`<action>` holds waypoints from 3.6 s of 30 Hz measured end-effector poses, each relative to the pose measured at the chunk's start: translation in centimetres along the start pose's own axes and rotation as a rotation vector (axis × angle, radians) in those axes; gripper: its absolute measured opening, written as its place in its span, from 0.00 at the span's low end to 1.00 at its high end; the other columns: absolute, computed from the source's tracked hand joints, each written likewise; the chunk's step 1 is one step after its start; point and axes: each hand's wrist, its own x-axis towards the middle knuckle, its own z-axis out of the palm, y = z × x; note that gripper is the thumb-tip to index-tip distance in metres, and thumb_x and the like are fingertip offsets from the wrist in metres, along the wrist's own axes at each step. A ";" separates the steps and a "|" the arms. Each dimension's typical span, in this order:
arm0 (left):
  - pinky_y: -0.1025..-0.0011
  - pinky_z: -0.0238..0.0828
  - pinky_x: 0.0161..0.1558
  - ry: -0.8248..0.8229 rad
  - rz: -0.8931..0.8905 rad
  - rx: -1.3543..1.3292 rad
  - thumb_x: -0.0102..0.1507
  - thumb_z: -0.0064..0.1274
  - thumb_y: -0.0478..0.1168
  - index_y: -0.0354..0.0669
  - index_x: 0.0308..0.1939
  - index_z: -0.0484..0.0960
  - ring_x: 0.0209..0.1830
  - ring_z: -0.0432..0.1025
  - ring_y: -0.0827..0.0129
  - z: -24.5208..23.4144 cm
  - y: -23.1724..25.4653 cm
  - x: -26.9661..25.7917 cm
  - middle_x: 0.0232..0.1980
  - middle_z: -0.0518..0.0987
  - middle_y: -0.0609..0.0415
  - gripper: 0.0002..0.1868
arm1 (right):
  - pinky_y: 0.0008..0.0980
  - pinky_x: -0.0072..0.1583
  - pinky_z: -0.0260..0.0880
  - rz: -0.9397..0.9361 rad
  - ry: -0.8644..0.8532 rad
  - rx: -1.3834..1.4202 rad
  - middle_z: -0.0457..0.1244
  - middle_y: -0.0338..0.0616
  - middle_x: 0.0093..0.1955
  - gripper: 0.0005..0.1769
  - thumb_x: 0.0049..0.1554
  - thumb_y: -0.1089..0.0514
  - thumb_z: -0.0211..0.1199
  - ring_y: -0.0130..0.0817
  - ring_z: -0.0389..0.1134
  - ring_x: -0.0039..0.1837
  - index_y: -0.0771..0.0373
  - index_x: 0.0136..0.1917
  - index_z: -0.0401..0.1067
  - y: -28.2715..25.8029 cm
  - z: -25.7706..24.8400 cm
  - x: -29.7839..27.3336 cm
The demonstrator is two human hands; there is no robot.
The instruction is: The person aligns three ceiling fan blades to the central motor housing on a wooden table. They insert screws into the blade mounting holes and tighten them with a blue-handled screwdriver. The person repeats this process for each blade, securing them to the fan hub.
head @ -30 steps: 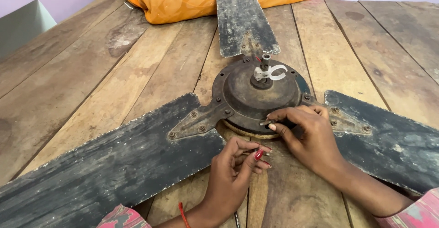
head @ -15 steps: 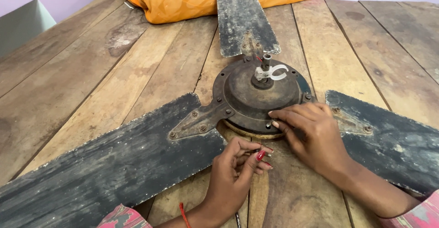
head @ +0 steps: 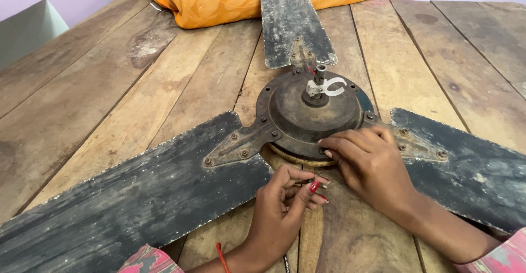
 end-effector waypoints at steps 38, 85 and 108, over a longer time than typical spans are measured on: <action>0.65 0.77 0.41 0.433 0.465 0.757 0.62 0.59 0.36 0.39 0.39 0.85 0.40 0.83 0.63 -9.5 3.1 13.4 0.42 0.85 0.48 0.05 | 0.47 0.61 0.60 -0.118 -0.094 -0.209 0.62 0.48 0.64 0.31 0.54 0.49 0.61 0.46 0.61 0.63 0.66 0.67 0.67 -3.4 1.2 -0.8; 0.47 0.53 0.74 -0.045 0.763 1.512 0.67 0.47 0.46 0.27 0.68 0.74 0.76 0.61 0.54 -1.8 2.1 -2.0 0.72 0.71 0.39 0.30 | 0.45 0.65 0.60 -0.151 -0.185 -0.395 0.59 0.49 0.72 0.33 0.51 0.53 0.60 0.45 0.61 0.68 0.66 0.68 0.66 -3.5 0.2 -1.7; 0.55 0.50 0.78 -0.027 1.100 1.784 0.67 0.43 0.46 0.37 0.70 0.75 0.79 0.59 0.59 1.1 1.1 4.5 0.76 0.69 0.46 0.29 | 0.32 0.59 0.74 -0.205 -0.346 -0.843 0.67 0.40 0.66 0.29 0.49 0.59 0.61 0.35 0.68 0.65 0.58 0.66 0.74 2.1 -5.8 -5.0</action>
